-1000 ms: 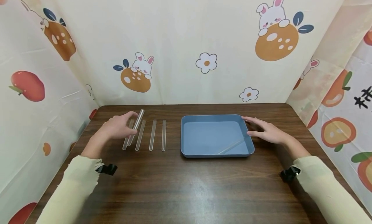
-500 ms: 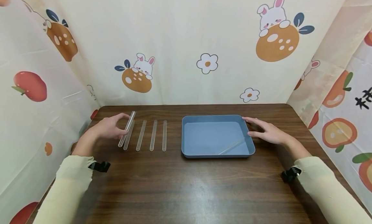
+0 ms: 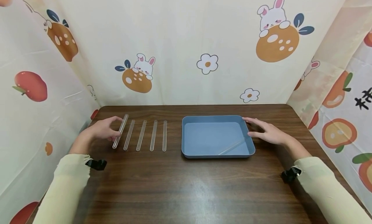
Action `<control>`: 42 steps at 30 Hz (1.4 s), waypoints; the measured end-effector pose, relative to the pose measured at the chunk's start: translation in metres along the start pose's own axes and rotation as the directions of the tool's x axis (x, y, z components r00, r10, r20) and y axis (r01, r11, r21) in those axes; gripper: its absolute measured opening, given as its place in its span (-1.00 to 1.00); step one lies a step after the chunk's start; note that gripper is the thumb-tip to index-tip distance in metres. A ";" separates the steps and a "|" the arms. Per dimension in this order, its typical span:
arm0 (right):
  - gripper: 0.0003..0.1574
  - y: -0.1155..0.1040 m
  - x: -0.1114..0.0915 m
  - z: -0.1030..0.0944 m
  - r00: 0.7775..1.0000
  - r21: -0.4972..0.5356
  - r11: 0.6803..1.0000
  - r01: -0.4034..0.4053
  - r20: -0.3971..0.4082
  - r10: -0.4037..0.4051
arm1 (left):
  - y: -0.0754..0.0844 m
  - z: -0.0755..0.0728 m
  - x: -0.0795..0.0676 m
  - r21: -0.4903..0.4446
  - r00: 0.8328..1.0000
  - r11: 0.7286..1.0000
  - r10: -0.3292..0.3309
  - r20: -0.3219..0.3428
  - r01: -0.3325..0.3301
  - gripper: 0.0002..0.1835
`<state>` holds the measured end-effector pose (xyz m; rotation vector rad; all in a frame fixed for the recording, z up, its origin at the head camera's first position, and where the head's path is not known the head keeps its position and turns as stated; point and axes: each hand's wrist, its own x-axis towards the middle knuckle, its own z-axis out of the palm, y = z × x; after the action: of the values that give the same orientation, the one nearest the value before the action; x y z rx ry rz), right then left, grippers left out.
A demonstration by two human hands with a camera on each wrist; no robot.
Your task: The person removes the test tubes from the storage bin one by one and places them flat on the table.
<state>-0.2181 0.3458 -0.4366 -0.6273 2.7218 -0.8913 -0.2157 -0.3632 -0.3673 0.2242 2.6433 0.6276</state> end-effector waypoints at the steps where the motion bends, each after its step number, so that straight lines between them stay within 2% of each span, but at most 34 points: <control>1: -0.10 0.000 0.000 0.000 1.000 -0.002 1.000 0.000 0.000 0.000 | -0.002 0.000 0.000 -0.006 1.000 1.000 -0.005 0.002 0.005 -0.26; 11: -0.09 -0.002 -0.001 -0.001 1.000 0.005 1.000 0.000 0.003 0.000 | -0.009 0.001 0.002 0.001 0.997 0.997 -0.072 0.017 0.071 -0.24; 17: -0.09 -0.004 -0.001 -0.001 1.000 0.002 1.000 0.000 0.006 0.000 | -0.019 0.006 0.010 0.007 0.996 0.996 -0.084 0.040 0.084 -0.23; 20: -0.09 -0.002 0.000 0.000 1.000 -0.002 1.000 -0.008 0.008 0.008 | -0.035 0.008 0.022 0.004 0.996 0.997 -0.073 0.055 0.073 -0.20; 26: -0.08 0.000 0.001 -0.001 1.000 0.001 1.000 -0.012 0.009 0.012 | -0.083 0.017 0.053 0.058 0.998 0.998 -0.028 0.058 0.024 -0.18; 33: -0.08 -0.002 0.000 -0.001 1.000 -0.005 1.000 -0.012 0.004 0.012 | -0.099 0.023 0.070 0.100 0.993 0.991 -0.093 0.071 0.086 -0.13; 37: -0.08 -0.002 0.000 -0.001 1.000 -0.004 1.000 -0.013 0.003 0.013 | -0.112 0.025 0.079 0.073 0.990 0.991 -0.114 0.079 0.109 -0.11; 40: -0.08 -0.001 0.000 -0.001 1.000 -0.004 1.000 -0.011 0.005 0.011 | -0.115 0.025 0.079 0.044 0.988 0.992 -0.121 0.096 0.117 -0.08; 41: -0.08 -0.001 0.000 -0.001 1.000 -0.003 1.000 -0.012 0.006 0.012 | -0.112 0.024 0.076 0.040 0.988 0.993 -0.111 0.104 0.107 -0.08; 42: -0.08 -0.001 0.000 -0.001 1.000 -0.002 1.000 -0.012 0.008 0.012 | -0.102 0.021 0.066 0.038 0.991 0.996 -0.089 0.104 0.085 -0.12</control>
<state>-0.2182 0.3456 -0.4349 -0.6123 2.7170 -0.8820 -0.2727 -0.4284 -0.4548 0.1464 2.5484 0.5284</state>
